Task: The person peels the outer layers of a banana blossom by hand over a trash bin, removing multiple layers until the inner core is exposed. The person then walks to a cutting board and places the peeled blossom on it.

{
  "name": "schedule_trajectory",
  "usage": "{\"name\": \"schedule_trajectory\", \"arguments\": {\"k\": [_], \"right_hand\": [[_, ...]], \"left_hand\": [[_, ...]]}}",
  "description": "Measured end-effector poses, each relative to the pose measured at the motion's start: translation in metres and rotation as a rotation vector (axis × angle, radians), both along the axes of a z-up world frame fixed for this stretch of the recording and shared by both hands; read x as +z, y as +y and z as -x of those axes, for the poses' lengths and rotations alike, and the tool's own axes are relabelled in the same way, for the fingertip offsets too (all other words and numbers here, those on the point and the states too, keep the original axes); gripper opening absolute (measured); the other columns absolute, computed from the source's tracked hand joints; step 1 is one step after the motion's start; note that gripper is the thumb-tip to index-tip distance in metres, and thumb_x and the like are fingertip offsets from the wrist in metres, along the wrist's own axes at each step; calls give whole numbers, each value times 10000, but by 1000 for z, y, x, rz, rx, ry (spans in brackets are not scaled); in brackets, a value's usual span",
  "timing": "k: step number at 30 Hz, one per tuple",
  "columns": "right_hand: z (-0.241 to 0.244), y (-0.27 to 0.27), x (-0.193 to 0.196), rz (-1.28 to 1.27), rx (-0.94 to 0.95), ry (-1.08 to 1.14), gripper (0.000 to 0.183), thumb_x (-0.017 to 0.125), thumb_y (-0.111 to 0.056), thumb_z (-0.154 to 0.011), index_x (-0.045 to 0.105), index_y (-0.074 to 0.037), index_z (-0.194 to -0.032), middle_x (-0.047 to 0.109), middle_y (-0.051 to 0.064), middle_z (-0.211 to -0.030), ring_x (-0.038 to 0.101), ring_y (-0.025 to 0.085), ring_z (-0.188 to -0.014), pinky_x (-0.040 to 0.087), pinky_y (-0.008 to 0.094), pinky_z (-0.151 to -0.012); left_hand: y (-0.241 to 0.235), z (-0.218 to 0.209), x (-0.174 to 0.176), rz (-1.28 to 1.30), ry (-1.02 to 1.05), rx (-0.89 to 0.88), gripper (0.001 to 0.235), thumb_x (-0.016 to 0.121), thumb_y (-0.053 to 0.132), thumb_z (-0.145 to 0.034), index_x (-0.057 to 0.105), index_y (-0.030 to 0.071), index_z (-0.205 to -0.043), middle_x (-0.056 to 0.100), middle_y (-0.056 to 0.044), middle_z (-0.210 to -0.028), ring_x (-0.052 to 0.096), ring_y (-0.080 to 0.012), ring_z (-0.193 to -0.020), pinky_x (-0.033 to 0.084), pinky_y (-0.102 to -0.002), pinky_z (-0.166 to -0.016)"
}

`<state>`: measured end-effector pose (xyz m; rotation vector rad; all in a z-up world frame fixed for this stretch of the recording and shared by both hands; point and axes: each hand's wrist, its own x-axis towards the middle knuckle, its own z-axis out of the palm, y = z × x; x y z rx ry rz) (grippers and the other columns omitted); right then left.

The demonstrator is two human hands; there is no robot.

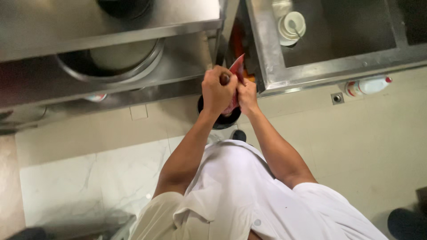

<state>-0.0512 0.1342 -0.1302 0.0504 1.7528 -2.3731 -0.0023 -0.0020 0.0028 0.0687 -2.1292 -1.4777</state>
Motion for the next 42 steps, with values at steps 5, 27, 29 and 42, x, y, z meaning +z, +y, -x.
{"name": "schedule_trajectory", "arguments": {"k": [5,27,29,42], "right_hand": [[-10,12,20,131,0,0,252,602,-90,-922,703,8,-1131,738,71,-1066,719,146,-923,602,298,-831],[-63,53,70,379,-340,-73,237,602,-184,-1007,682,7,-1120,737,99,-1039,729,192,-907,602,352,-856],[-57,51,74,369,-349,-115,262,589,-205,-1032,682,25,-1116,736,114,-1029,727,203,-895,605,367,-840],[-11,6,107,-178,-374,169,312,631,-241,-1089,749,43,-1035,727,117,-932,605,158,-808,511,333,-733]], "left_hand": [[-12,8,11,94,38,-556,235,837,175,-810,658,75,-925,595,-85,-828,596,-259,-780,508,-385,-721],[27,39,-5,-874,-6,-964,436,624,-77,-944,364,82,-633,514,-28,-639,427,-132,-601,385,-355,-604],[24,46,3,-1026,-12,-958,415,563,-119,-898,338,88,-618,475,-50,-598,399,-155,-556,367,-375,-581],[-38,53,28,-783,16,-465,203,662,26,-995,560,75,-826,635,-51,-762,597,-167,-716,518,-345,-715]]}}
